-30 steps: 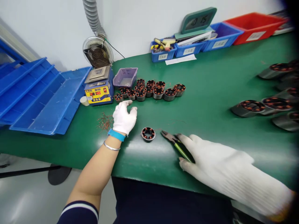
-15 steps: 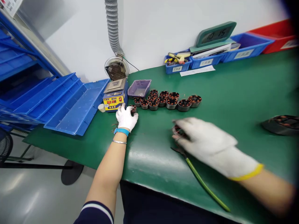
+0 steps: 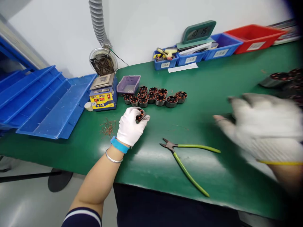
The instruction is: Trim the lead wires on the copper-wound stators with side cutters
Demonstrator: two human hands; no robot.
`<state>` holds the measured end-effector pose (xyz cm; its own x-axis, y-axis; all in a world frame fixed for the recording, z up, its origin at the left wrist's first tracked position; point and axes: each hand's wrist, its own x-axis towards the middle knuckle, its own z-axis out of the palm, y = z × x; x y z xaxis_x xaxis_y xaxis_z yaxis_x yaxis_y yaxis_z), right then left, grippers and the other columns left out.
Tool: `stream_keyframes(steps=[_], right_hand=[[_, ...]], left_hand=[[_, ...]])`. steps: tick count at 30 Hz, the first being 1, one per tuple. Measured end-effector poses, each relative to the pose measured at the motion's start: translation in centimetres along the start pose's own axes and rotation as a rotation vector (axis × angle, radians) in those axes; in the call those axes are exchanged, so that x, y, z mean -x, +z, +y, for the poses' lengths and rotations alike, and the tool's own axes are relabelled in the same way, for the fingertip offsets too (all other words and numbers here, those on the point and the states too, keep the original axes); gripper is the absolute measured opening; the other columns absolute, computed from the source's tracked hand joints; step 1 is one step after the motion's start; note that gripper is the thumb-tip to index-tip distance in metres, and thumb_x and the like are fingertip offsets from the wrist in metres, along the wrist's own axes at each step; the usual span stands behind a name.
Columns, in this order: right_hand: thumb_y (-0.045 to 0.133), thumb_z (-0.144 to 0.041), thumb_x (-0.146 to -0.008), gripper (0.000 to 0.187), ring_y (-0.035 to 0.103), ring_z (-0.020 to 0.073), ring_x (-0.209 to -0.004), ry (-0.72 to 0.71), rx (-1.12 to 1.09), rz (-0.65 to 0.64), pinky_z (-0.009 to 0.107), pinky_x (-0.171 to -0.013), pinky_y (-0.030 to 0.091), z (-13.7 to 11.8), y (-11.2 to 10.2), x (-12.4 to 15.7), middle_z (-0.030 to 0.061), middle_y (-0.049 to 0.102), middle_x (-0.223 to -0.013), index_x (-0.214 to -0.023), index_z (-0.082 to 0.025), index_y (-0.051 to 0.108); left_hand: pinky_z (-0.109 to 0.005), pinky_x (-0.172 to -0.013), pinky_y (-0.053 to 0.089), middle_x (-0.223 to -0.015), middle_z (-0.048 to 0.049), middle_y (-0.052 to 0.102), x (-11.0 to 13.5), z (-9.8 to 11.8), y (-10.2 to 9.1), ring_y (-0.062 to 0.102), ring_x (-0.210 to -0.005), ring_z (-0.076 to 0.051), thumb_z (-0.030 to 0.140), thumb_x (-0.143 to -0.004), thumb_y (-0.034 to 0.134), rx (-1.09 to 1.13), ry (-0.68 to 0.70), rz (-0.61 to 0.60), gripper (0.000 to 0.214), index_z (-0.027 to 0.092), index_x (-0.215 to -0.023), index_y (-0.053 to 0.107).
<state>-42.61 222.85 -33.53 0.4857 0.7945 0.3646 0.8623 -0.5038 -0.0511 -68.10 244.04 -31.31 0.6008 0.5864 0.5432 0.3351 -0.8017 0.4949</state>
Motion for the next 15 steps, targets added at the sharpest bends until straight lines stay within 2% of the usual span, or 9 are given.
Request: stream_keyframes(steps=[2,3,5,7,10,13,15], right_hand=[[0.033,-0.055,-0.092,0.074,0.042,0.0437,-0.129,-0.122,0.063,-0.105,0.052,-0.101,0.040,-3.7,0.1,-0.4,0.0311,0.047,-0.137,-0.134,0.003,0.049],[0.034,-0.055,-0.093,0.073,0.043,0.0424,-0.130,-0.207,0.052,-0.198,0.050,-0.104,0.038,-5.5,0.5,-0.7,0.0308,0.047,-0.139,-0.134,0.004,0.049],[0.040,-0.056,-0.091,0.078,0.039,0.0447,-0.132,-0.301,0.008,-0.309,0.056,-0.110,0.028,-9.1,1.8,-1.3,0.0320,0.041,-0.144,-0.140,0.004,0.045],[0.044,-0.056,-0.090,0.081,0.034,0.0471,-0.135,-0.351,-0.064,-0.338,0.061,-0.111,0.020,-12.4,3.0,-2.1,0.0331,0.035,-0.148,-0.144,0.004,0.039],[0.047,-0.062,-0.087,0.084,0.030,0.0441,-0.139,-0.449,-0.153,-0.362,0.059,-0.113,0.016,-16.8,3.2,-3.7,0.0294,0.033,-0.151,-0.146,-0.002,0.040],[0.040,-0.061,-0.091,0.079,0.035,0.0352,-0.139,-0.501,-0.233,-0.365,0.049,-0.113,0.027,-18.5,1.5,-4.3,0.0229,0.036,-0.152,-0.149,-0.007,0.037],[0.036,-0.059,-0.093,0.076,0.044,0.0302,-0.133,-0.472,-0.275,-0.341,0.041,-0.103,0.040,-17.7,-0.1,-3.2,0.0194,0.040,-0.150,-0.152,-0.010,0.031]], left_hand=[[-0.028,-0.084,0.050,-0.105,-0.0065,0.063,0.2,0.6,0.1,0.064,-0.090,-0.016,0.029,-0.083,0.070,0.035,0.077,0.046,0.017,0.018,-0.083,0.056],[-0.027,-0.083,0.050,-0.105,-0.0067,0.063,0.2,0.7,0.0,0.064,-0.091,-0.016,0.029,-0.083,0.070,0.043,0.098,0.075,0.018,0.018,-0.083,0.056],[-0.027,-0.083,0.050,-0.105,-0.0068,0.064,0.1,0.5,-0.3,0.064,-0.092,-0.015,0.028,-0.083,0.070,0.040,0.113,0.145,0.018,0.018,-0.084,0.056],[-0.027,-0.083,0.051,-0.104,-0.0069,0.064,-0.2,0.1,-0.7,0.064,-0.092,-0.015,0.029,-0.083,0.070,0.019,0.101,0.208,0.017,0.017,-0.086,0.058],[-0.028,-0.083,0.050,-0.099,-0.0064,0.064,-0.7,-0.5,-1.5,0.063,-0.088,-0.015,0.031,-0.084,0.068,0.003,0.048,0.249,0.018,0.016,-0.091,0.060],[-0.028,-0.083,0.050,-0.096,-0.0056,0.064,-1.0,-0.7,-1.8,0.063,-0.087,-0.015,0.030,-0.085,0.066,0.007,0.032,0.271,0.016,0.016,-0.091,0.061],[-0.028,-0.083,0.050,-0.094,-0.0051,0.063,-1.0,-0.5,-1.9,0.062,-0.086,-0.014,0.029,-0.085,0.066,0.015,0.033,0.283,0.015,0.016,-0.090,0.061]])
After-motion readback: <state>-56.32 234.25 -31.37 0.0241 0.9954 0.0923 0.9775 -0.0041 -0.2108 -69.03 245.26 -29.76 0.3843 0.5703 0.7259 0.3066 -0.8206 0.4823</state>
